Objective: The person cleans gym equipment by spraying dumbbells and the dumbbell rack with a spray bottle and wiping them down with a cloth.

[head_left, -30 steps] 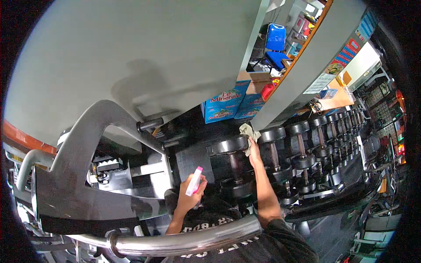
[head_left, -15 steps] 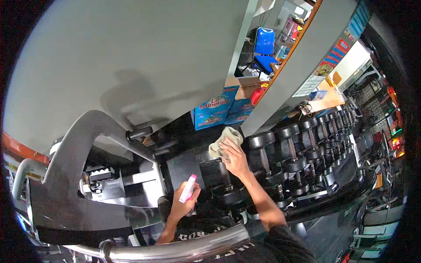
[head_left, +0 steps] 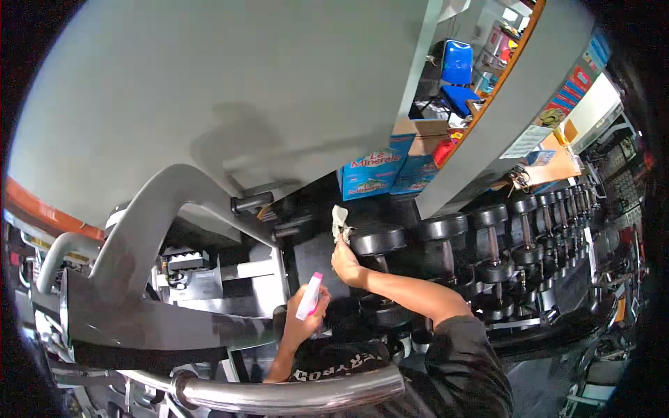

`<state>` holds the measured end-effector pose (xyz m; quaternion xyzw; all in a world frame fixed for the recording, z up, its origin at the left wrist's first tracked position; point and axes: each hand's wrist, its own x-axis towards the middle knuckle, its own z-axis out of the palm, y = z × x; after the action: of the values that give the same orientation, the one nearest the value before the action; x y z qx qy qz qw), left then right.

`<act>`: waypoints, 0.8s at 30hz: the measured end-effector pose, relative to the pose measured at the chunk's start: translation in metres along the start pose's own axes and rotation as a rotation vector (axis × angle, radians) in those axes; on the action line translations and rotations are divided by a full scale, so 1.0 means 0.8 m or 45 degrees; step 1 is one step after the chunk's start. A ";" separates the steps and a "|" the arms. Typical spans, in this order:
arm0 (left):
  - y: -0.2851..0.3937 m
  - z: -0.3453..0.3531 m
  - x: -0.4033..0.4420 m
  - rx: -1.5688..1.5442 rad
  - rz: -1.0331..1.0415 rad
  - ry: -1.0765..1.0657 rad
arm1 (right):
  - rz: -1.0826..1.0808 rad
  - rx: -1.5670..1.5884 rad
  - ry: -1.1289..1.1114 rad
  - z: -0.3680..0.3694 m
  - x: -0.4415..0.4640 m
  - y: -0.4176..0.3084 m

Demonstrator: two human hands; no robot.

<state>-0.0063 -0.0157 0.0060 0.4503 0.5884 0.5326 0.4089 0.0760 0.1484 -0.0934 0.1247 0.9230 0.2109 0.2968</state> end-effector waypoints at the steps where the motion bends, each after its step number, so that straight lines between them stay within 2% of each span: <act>1: -0.003 -0.001 -0.003 -0.062 -0.036 0.021 | 0.000 0.126 0.023 0.001 0.006 0.003; 3: -0.003 -0.003 -0.004 -0.129 -0.073 0.039 | -0.001 0.464 0.036 0.003 0.008 0.021; 4: -0.001 -0.003 -0.004 -0.136 -0.080 0.069 | 0.030 0.669 0.265 0.019 0.008 0.031; 5: 0.001 -0.001 -0.006 -0.148 -0.089 0.101 | 0.000 0.860 0.449 -0.015 -0.034 0.066; 7: 0.000 -0.001 -0.004 -0.148 -0.103 0.104 | -0.016 1.431 0.580 -0.037 -0.073 0.101; 9: -0.003 -0.001 -0.003 -0.146 -0.118 0.102 | -0.073 1.805 0.738 -0.061 -0.118 0.142; 10: -0.007 0.000 -0.002 -0.117 -0.092 0.089 | 0.044 2.078 0.584 -0.069 -0.141 0.156; 12: -0.007 0.003 0.001 -0.058 -0.043 0.065 | 0.016 2.396 0.948 -0.056 -0.181 0.171; 13: -0.008 0.003 0.003 -0.066 -0.042 0.055 | 0.131 2.455 0.920 -0.046 -0.199 0.179; 15: -0.010 0.004 0.007 0.213 0.089 0.006 | 0.299 2.444 0.980 -0.038 -0.224 0.188; 16: 0.000 0.006 0.007 0.080 -0.047 -0.031 | 0.391 2.389 1.015 -0.028 -0.225 0.187; 17: -0.002 0.009 0.009 0.077 -0.043 -0.050 | 0.413 2.387 1.022 -0.009 -0.222 0.183; 21: -0.006 0.013 0.014 -0.047 -0.016 -0.127 | 0.931 1.616 0.994 0.078 -0.193 0.147; 23: -0.003 0.012 0.016 -0.054 -0.005 -0.147 | 1.096 1.661 1.060 0.083 -0.182 0.121; 24: 0.000 0.012 0.016 -0.020 0.019 -0.145 | 1.091 1.694 1.108 0.071 -0.179 0.110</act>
<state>-0.0003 -0.0005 0.0050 0.4811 0.5566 0.5140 0.4411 0.2330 0.1925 -0.0237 0.5129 0.7595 -0.2456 -0.3160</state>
